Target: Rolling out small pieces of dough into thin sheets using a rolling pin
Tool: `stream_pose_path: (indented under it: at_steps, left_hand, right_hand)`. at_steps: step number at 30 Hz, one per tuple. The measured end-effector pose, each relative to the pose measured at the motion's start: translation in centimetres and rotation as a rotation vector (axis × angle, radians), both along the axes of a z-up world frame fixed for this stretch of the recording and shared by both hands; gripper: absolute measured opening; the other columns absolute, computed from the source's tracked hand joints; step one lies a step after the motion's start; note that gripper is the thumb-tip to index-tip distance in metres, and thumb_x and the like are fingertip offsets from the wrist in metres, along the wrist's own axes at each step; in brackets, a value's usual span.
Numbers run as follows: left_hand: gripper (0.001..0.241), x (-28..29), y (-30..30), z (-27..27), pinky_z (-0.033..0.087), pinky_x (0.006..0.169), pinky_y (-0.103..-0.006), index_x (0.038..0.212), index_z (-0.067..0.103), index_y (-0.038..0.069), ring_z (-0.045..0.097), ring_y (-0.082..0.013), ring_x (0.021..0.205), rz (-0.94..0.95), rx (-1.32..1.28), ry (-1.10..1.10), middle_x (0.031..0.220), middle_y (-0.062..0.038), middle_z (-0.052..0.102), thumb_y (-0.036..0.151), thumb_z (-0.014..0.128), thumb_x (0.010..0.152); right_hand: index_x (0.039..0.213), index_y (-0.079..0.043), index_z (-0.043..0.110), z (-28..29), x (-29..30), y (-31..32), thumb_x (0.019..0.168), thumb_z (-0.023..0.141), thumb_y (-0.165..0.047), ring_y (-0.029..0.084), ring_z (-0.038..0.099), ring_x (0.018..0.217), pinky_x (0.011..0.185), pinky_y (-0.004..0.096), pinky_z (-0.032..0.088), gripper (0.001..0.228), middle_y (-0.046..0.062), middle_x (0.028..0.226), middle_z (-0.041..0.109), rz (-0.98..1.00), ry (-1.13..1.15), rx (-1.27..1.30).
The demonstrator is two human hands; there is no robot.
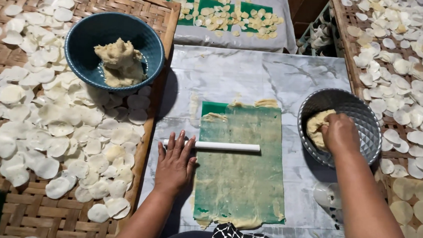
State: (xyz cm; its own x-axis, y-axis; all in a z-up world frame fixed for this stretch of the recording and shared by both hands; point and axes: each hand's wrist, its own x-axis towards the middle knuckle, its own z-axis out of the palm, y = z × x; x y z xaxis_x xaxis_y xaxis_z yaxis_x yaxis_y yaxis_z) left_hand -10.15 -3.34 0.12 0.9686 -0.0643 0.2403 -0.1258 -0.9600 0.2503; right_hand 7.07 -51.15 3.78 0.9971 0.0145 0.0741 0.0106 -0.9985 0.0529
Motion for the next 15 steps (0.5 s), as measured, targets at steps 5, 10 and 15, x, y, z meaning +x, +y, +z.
stream_pose_path:
  at_steps: [5, 10, 15]
  left_hand:
    - [0.065, 0.1, 0.2, -0.5, 0.004, 0.124, -0.0567, 0.160, 0.033, 0.024, 0.010, -0.0283, 0.159, 0.004, 0.013, -0.006, 0.171, -0.004, 0.020, 0.046, 0.044, 0.101]
    - [0.066, 0.2, 0.3, -0.4, 0.007, 0.124, -0.0575, 0.160, 0.033, 0.024, 0.011, -0.0294, 0.158, 0.001, 0.004, -0.011, 0.171, -0.005, 0.021, 0.044, 0.048, 0.099]
    - [0.065, 0.3, 0.2, -0.2, 0.009, 0.124, -0.0573, 0.160, 0.032, 0.026, 0.011, -0.0301, 0.158, -0.002, -0.001, 0.018, 0.171, -0.004, 0.021, 0.044, 0.047, 0.099]
  right_hand:
    - [0.100, -0.006, 0.068, -2.7, -0.1, -1.3, 0.085, 0.069, -0.012, 0.042, 0.064, 0.084, 0.078, 0.049, 0.052, 0.016, 0.020, 0.092, 0.069, 0.008, -0.191, 0.192]
    - [0.109, -0.006, 0.076, 0.2, -1.6, -1.1, 0.095, 0.073, -0.018, 0.035, 0.068, 0.077, 0.072, 0.045, 0.053, 0.019, 0.016, 0.096, 0.076, -0.213, -0.019, 0.427]
    - [0.137, -0.001, 0.061, -0.3, -3.5, -1.0, 0.079, 0.078, -0.009, 0.044, 0.064, 0.109, 0.093, 0.051, 0.052, 0.061, 0.026, 0.124, 0.065, 0.041, -0.003, 0.278]
